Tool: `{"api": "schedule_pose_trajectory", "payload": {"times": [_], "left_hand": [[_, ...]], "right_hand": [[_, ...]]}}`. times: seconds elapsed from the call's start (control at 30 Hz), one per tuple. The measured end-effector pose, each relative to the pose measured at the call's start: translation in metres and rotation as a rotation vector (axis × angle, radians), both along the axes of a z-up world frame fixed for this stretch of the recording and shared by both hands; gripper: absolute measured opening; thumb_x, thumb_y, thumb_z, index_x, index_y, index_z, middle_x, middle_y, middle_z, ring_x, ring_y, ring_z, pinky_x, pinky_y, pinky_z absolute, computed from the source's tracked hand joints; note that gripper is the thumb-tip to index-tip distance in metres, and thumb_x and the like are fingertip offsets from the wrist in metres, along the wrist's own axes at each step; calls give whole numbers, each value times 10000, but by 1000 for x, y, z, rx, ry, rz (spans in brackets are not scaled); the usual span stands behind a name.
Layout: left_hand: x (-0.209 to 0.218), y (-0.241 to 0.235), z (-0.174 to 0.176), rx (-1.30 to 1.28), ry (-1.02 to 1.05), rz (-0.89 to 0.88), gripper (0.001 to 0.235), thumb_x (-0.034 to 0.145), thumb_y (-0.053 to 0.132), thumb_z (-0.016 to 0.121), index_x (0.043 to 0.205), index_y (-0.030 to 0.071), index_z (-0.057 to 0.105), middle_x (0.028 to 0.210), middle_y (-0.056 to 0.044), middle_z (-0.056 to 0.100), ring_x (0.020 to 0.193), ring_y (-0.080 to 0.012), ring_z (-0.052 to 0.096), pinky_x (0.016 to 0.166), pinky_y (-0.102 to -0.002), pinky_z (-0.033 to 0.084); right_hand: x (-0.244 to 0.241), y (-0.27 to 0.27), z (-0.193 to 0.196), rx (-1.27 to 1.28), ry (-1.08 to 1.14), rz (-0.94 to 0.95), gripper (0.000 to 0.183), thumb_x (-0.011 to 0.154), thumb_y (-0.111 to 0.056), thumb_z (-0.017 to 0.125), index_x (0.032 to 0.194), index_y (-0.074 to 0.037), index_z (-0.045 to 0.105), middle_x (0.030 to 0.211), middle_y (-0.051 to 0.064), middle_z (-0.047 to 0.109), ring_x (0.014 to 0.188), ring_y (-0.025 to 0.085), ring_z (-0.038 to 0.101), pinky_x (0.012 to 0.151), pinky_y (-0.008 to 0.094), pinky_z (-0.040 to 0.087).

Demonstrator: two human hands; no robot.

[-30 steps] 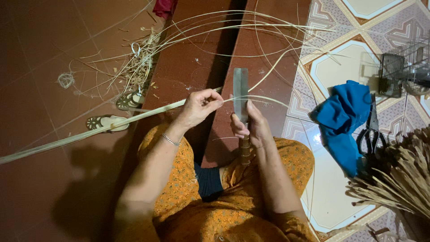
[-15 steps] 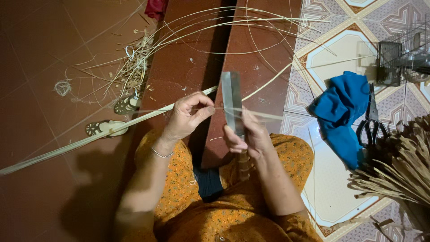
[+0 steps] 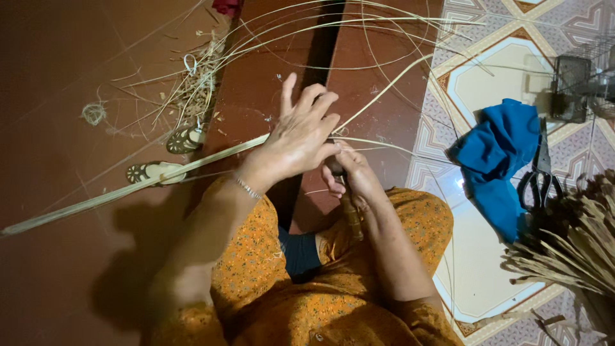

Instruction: The person sits on the floor and uses a knife to split long, thin plant strips into finer strands. They repeatedly hold the strip, draw the knife along its length, and set aside the resulting shavings and split pieces.

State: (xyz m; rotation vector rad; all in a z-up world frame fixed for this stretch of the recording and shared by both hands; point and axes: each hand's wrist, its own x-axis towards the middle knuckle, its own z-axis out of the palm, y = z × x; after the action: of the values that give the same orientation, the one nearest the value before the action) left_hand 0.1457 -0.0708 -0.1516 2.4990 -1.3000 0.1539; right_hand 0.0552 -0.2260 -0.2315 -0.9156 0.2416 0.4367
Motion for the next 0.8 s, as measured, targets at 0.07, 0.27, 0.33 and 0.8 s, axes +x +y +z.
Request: {"api": "schedule_pose_trajectory", "payload": {"times": [0.07,0.27,0.33,0.8], "left_hand": [[10,-10,-1,69,102,-27,279,755,357,817,778,81,787,1263,-146,622,1309,-329,425,1168,-692,10],[34,-22,-18,17,257,-36,166,884,184,701,737,119,744,795,-3,700,1083,-201,586,1180,-684,-13],[38,-23,-27,-73,269,-39,150,877,160,683,739,131,734,764,13,694,1041,-187,598,1178,-672,-8],[54,-3,-58,-213,360,69,168,904,168,685,737,185,702,811,48,641,1002,-143,616,1174,-630,9]], "right_hand": [[0,1,2,-15,24,18,266,1074,-297,415,1156,-74,534,613,84,568,406,112,395,380,266,342],[0,3,16,-53,18,45,300,1106,-354,377,1248,-122,503,592,65,516,411,106,370,388,255,321],[0,3,20,-67,-30,47,355,1071,-369,365,1337,-170,491,573,51,498,405,97,355,386,248,318],[3,6,-9,-147,27,204,407,1073,-484,351,1187,-115,475,558,51,500,394,98,370,365,264,329]]}}
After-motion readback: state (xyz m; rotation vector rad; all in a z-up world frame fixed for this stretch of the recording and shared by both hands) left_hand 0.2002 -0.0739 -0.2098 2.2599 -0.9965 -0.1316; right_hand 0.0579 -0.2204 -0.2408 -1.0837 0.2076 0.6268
